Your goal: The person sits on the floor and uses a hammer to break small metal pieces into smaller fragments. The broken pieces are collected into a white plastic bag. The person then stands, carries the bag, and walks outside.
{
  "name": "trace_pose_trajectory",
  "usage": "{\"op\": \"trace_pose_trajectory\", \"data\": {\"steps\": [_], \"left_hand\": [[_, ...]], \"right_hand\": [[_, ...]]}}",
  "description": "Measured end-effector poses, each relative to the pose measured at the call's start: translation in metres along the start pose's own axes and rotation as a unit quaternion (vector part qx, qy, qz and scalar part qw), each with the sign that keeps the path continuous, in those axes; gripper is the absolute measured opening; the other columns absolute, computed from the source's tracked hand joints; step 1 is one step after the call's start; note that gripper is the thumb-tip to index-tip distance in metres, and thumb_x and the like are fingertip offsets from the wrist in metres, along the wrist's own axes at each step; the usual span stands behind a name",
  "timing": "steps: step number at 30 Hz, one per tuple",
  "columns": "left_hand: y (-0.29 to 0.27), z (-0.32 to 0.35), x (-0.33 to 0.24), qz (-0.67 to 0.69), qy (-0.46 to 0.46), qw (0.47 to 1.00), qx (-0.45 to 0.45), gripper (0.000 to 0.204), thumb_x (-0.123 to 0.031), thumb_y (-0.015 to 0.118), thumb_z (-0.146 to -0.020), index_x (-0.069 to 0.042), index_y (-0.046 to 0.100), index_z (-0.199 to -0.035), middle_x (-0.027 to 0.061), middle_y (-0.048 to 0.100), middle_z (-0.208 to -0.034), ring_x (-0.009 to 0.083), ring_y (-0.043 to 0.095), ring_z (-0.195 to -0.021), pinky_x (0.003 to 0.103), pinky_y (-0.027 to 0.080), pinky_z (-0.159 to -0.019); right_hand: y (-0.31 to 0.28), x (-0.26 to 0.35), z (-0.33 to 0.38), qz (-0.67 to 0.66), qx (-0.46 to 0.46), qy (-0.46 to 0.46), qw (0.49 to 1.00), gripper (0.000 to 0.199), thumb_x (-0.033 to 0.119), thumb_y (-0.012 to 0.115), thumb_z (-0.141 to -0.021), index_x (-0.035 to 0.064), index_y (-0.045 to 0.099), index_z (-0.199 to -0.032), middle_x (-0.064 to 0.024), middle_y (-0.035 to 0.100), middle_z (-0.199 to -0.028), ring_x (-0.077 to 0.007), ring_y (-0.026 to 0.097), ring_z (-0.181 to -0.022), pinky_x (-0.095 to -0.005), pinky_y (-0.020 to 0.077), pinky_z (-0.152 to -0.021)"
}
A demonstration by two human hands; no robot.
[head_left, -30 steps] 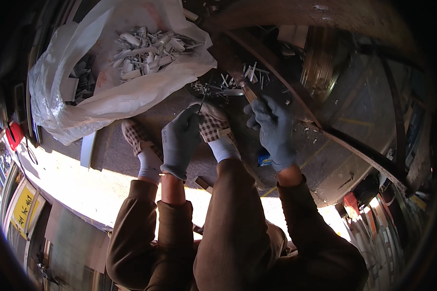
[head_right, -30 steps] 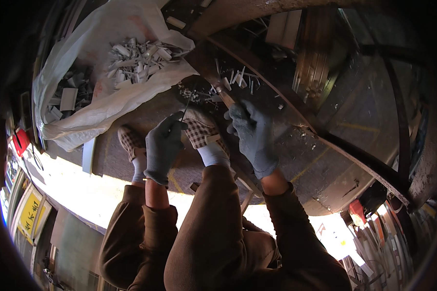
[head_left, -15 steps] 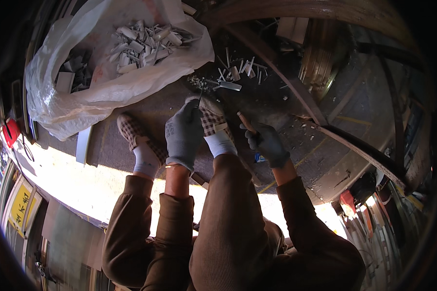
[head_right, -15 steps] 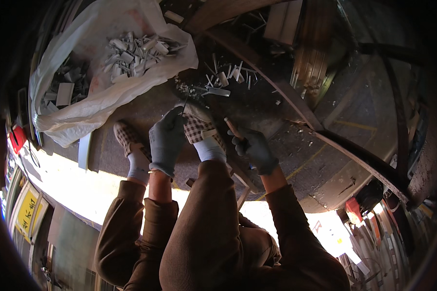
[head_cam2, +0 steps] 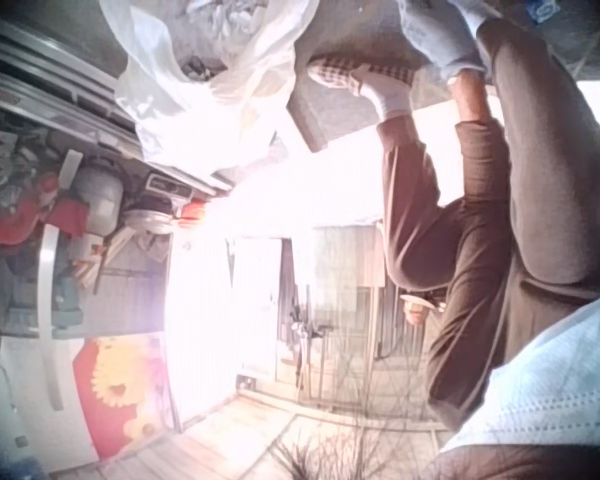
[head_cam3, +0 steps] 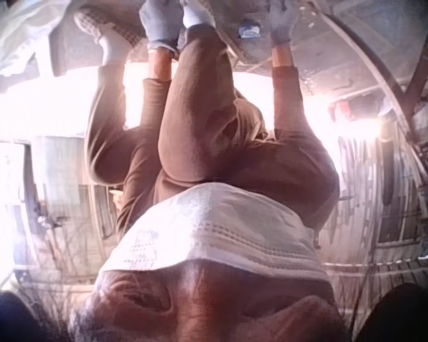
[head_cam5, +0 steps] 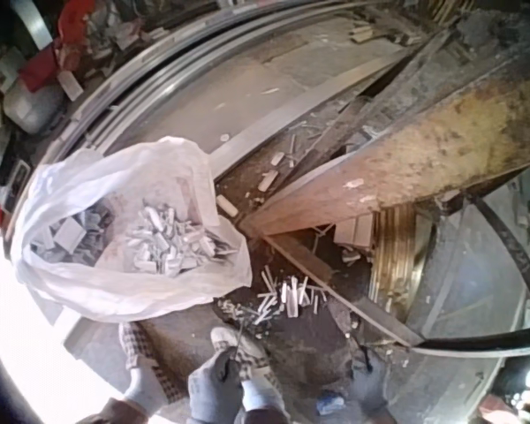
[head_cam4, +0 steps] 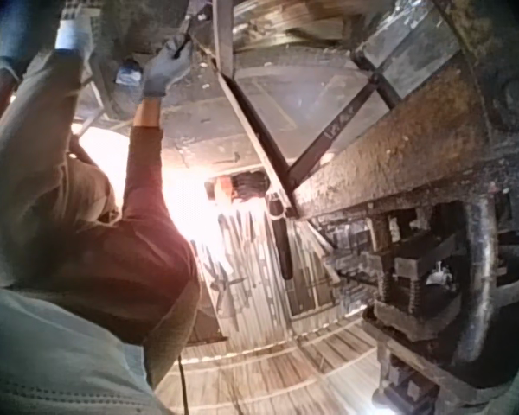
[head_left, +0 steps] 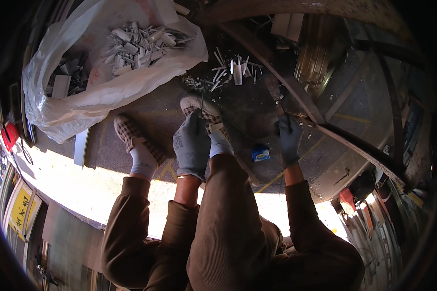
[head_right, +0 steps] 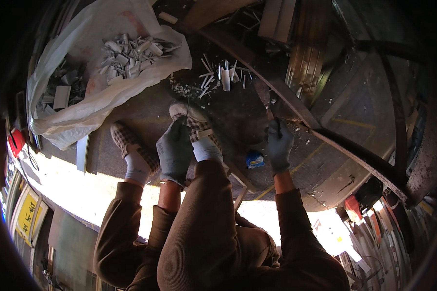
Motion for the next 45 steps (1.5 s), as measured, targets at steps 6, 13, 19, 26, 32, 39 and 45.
{"op": "trace_pose_trajectory", "data": {"steps": [6,13,19,26,32,39,45], "left_hand": [[0.015,0.006,-0.004,-0.003,0.013,0.999,0.045,0.027,-0.018,0.057,-0.098,-0.009,0.069,-0.120,0.0229,0.072,-0.098,0.0424,0.069,-0.091,0.050,0.055,-0.077],[0.009,0.005,-0.003,0.000,0.025,0.999,0.026,0.025,-0.015,0.059,-0.096,-0.007,0.071,-0.116,0.0222,0.072,-0.094,0.0387,0.072,-0.087,0.043,0.056,-0.074],[0.010,0.002,0.001,-0.006,0.022,0.999,0.030,0.025,-0.013,0.060,-0.095,-0.006,0.072,-0.116,0.0222,0.071,-0.094,0.0370,0.073,-0.086,0.039,0.056,-0.072],[0.013,-0.005,-0.005,-0.015,0.047,0.997,0.058,0.028,-0.018,0.056,-0.098,-0.012,0.070,-0.122,0.0195,0.072,-0.105,0.0409,0.069,-0.095,0.048,0.056,-0.081],[0.003,-0.006,-0.007,-0.024,0.035,0.996,0.078,0.028,-0.017,0.056,-0.098,-0.011,0.069,-0.123,0.0186,0.072,-0.109,0.0403,0.069,-0.097,0.047,0.056,-0.081],[-0.011,-0.006,-0.013,0.007,0.047,0.998,0.034,0.026,-0.012,0.059,-0.096,-0.009,0.070,-0.119,0.0194,0.072,-0.102,0.0399,0.070,-0.093,0.046,0.056,-0.077],[-0.019,-0.013,-0.001,0.021,0.057,0.998,-0.017,0.024,-0.011,0.060,-0.095,-0.007,0.072,-0.115,0.0200,0.072,-0.097,0.0386,0.072,-0.089,0.042,0.057,-0.075]], "right_hand": [[0.014,-0.017,-0.015,0.173,0.039,-0.178,0.968,0.034,0.005,0.054,-0.105,-0.0032,0.059,-0.137,0.0015,0.062,-0.091,-0.0056,0.055,-0.080,-0.0251,0.0500,-0.069],[0.021,0.001,-0.010,-0.043,0.081,0.034,0.995,0.032,0.005,0.057,-0.103,-0.0025,0.061,-0.133,0.0012,0.064,-0.094,-0.0051,0.055,-0.079,-0.0250,0.0477,-0.067],[-0.018,-0.012,-0.034,-0.149,0.187,0.098,0.966,0.016,0.008,0.057,-0.103,0.0023,0.067,-0.114,0.0021,0.061,-0.086,-0.0060,0.053,-0.073,-0.0251,0.0408,-0.059],[0.028,0.008,-0.062,0.012,0.182,0.076,0.980,0.009,0.009,0.059,-0.102,0.0050,0.065,-0.109,-0.0015,0.065,-0.092,-0.0104,0.059,-0.074,-0.0264,0.0451,-0.061],[0.047,0.007,-0.076,-0.097,0.197,0.110,0.969,0.012,0.010,0.059,-0.101,0.0043,0.065,-0.110,-0.0044,0.067,-0.095,-0.0112,0.063,-0.074,-0.0245,0.0475,-0.062],[0.036,0.002,-0.088,-0.071,0.240,0.099,0.963,0.018,0.019,0.061,-0.101,0.0049,0.068,-0.111,-0.0051,0.069,-0.091,-0.0082,0.061,-0.069,-0.0227,0.0480,-0.063],[0.034,0.023,-0.069,-0.073,0.227,0.131,0.962,0.028,0.027,0.062,-0.103,0.0050,0.065,-0.120,-0.0028,0.069,-0.095,-0.0070,0.063,-0.080,-0.0222,0.0491,-0.070]]}}
Point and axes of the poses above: each hand's wrist, its own z-axis away from the middle knuckle, its own y-axis out of the palm, x = y × z, the point moved 1 cm from there along -z, towards the middle knuckle
